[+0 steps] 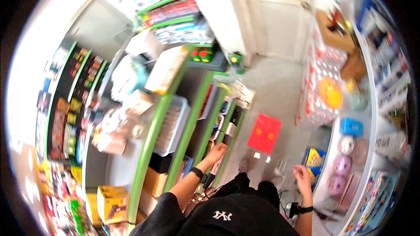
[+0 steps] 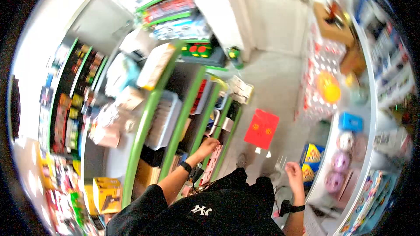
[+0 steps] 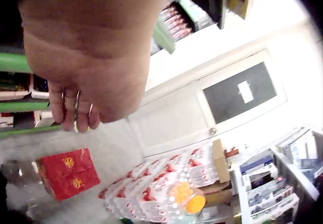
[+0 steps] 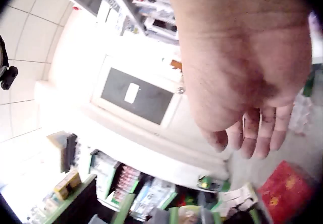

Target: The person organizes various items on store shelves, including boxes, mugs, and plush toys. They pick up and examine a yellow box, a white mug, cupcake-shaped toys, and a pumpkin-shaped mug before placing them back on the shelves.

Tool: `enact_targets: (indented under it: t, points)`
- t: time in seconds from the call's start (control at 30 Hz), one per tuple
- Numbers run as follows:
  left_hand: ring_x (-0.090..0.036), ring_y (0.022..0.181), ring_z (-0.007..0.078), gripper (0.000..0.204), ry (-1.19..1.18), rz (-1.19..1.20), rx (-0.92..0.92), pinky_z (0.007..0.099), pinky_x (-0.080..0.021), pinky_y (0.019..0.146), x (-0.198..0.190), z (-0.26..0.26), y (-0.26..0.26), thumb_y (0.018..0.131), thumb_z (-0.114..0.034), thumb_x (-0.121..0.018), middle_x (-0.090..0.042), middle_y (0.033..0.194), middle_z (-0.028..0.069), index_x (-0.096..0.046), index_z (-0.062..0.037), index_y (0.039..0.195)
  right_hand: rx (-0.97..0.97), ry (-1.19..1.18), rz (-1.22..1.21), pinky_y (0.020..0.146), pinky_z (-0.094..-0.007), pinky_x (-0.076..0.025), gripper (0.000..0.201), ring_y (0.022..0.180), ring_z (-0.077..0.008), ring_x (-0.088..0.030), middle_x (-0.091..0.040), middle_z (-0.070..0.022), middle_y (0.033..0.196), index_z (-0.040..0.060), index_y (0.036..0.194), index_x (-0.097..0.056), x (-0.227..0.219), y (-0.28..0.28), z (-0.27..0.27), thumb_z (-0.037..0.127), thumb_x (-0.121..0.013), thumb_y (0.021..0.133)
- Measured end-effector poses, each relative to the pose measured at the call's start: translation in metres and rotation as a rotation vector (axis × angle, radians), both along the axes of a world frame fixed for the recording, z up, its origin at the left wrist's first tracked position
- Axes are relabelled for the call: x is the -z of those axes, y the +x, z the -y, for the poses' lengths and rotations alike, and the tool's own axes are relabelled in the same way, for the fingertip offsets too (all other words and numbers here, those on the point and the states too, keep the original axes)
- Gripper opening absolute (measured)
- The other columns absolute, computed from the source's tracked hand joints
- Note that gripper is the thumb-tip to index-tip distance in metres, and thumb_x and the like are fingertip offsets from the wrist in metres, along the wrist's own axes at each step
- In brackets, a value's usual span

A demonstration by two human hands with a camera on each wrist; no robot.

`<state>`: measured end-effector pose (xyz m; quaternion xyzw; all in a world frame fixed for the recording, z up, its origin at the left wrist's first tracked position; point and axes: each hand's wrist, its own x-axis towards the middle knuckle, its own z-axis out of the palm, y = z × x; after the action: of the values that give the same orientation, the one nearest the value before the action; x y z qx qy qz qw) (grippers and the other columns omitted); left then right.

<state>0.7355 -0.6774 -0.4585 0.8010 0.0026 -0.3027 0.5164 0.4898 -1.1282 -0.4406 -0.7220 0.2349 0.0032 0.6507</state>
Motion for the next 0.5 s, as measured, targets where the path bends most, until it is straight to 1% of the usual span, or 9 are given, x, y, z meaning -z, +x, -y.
enact_targets:
  t: [0.07,0.1,0.13,0.17,0.2,0.23,0.33,0.43,0.5]
  points:
    - [-0.069,0.107,0.0208,0.028,0.025,0.046,0.112,0.0364,-0.054,0.097,-0.040,-0.023,-0.013,0.104,-0.015,-0.058,-0.074,0.112,0.0111,-0.068,0.0041,0.122,-0.079,0.024,0.016,0.091,-0.0295,-0.055,0.023,0.102,-0.0138,-0.068,-0.073,-0.0050,0.112,0.0025,0.125,-0.068,-0.034,0.042,-0.028,0.013,-0.069,0.104]
    - [-0.068,0.109,0.0209,0.028,-0.084,0.073,0.089,0.0362,-0.054,0.098,-0.053,-0.030,-0.021,0.105,-0.014,-0.058,-0.074,0.113,0.0118,-0.068,0.0029,0.124,-0.122,0.034,0.024,0.093,-0.0301,-0.056,0.024,0.104,-0.0144,-0.068,-0.073,-0.0055,0.113,0.0023,0.126,-0.068,-0.047,0.064,-0.037,0.014,-0.070,0.105]
    - [-0.068,0.110,0.0207,0.029,-0.108,0.133,0.084,0.0355,-0.053,0.099,-0.081,-0.039,-0.027,0.106,-0.015,-0.058,-0.074,0.115,0.0116,-0.068,0.0027,0.126,-0.169,0.025,0.052,0.095,-0.0303,-0.055,0.025,0.106,-0.0148,-0.068,-0.073,-0.0061,0.114,0.0023,0.127,-0.067,-0.064,0.082,-0.053,0.014,-0.070,0.105]
    - [-0.068,0.111,0.0205,0.029,-0.118,0.186,0.087,0.0349,-0.053,0.100,-0.123,-0.042,-0.029,0.107,-0.015,-0.058,-0.074,0.116,0.0115,-0.068,0.0024,0.127,-0.207,0.028,0.073,0.097,-0.0306,-0.055,0.026,0.107,-0.0152,-0.069,-0.073,-0.0066,0.115,0.0023,0.128,-0.067,-0.081,0.097,-0.064,0.014,-0.070,0.105]
    - [-0.067,0.112,0.0204,0.030,-0.130,0.238,0.090,0.0343,-0.053,0.101,-0.151,-0.050,-0.033,0.108,-0.016,-0.058,-0.074,0.118,0.0113,-0.068,0.0021,0.129,-0.245,0.027,0.092,0.098,-0.0308,-0.055,0.027,0.109,-0.0156,-0.069,-0.073,-0.0072,0.116,0.0023,0.129,-0.066,-0.099,0.111,-0.079,0.015,-0.070,0.105]
    - [-0.069,0.109,0.0213,0.027,-0.144,0.339,0.041,0.0362,-0.054,0.098,-0.163,-0.061,-0.038,0.105,-0.013,-0.061,-0.073,0.115,0.0131,-0.068,0.0007,0.127,-0.270,0.055,0.090,0.098,-0.0304,-0.053,0.028,0.109,-0.0139,-0.067,-0.074,-0.0067,0.118,0.0024,0.129,-0.067,-0.117,0.122,-0.097,0.015,-0.071,0.104]
    - [-0.070,0.105,0.0227,0.027,-0.144,0.452,-0.002,0.0369,-0.055,0.093,-0.233,-0.081,-0.050,0.105,-0.011,-0.061,-0.073,0.115,0.0123,-0.068,-0.0003,0.129,-0.460,0.068,0.121,0.097,-0.0309,-0.053,0.029,0.109,-0.0142,-0.067,-0.074,-0.0074,0.120,0.0021,0.131,-0.066,-0.146,0.147,-0.129,0.013,-0.070,0.105]
    - [-0.070,0.099,0.0224,0.026,-0.174,0.595,-0.075,0.0364,-0.056,0.087,-0.303,-0.088,-0.070,0.103,-0.009,-0.063,-0.072,0.112,0.0120,-0.068,-0.0013,0.128,-0.567,0.033,0.113,0.097,-0.0305,-0.052,0.029,0.110,-0.0137,-0.067,-0.073,-0.0070,0.121,0.0017,0.132,-0.066,-0.171,0.159,-0.150,0.013,-0.069,0.105]
    - [-0.068,0.099,0.0204,0.026,-0.128,0.651,-0.153,0.0351,-0.055,0.087,-0.329,-0.098,-0.079,0.102,-0.006,-0.065,-0.072,0.111,0.0105,-0.068,-0.0016,0.128,-0.592,-0.010,0.132,0.097,-0.0297,-0.052,0.029,0.110,-0.0133,-0.067,-0.073,-0.0068,0.121,0.0014,0.131,-0.066,-0.187,0.160,-0.159,0.011,-0.069,0.104]
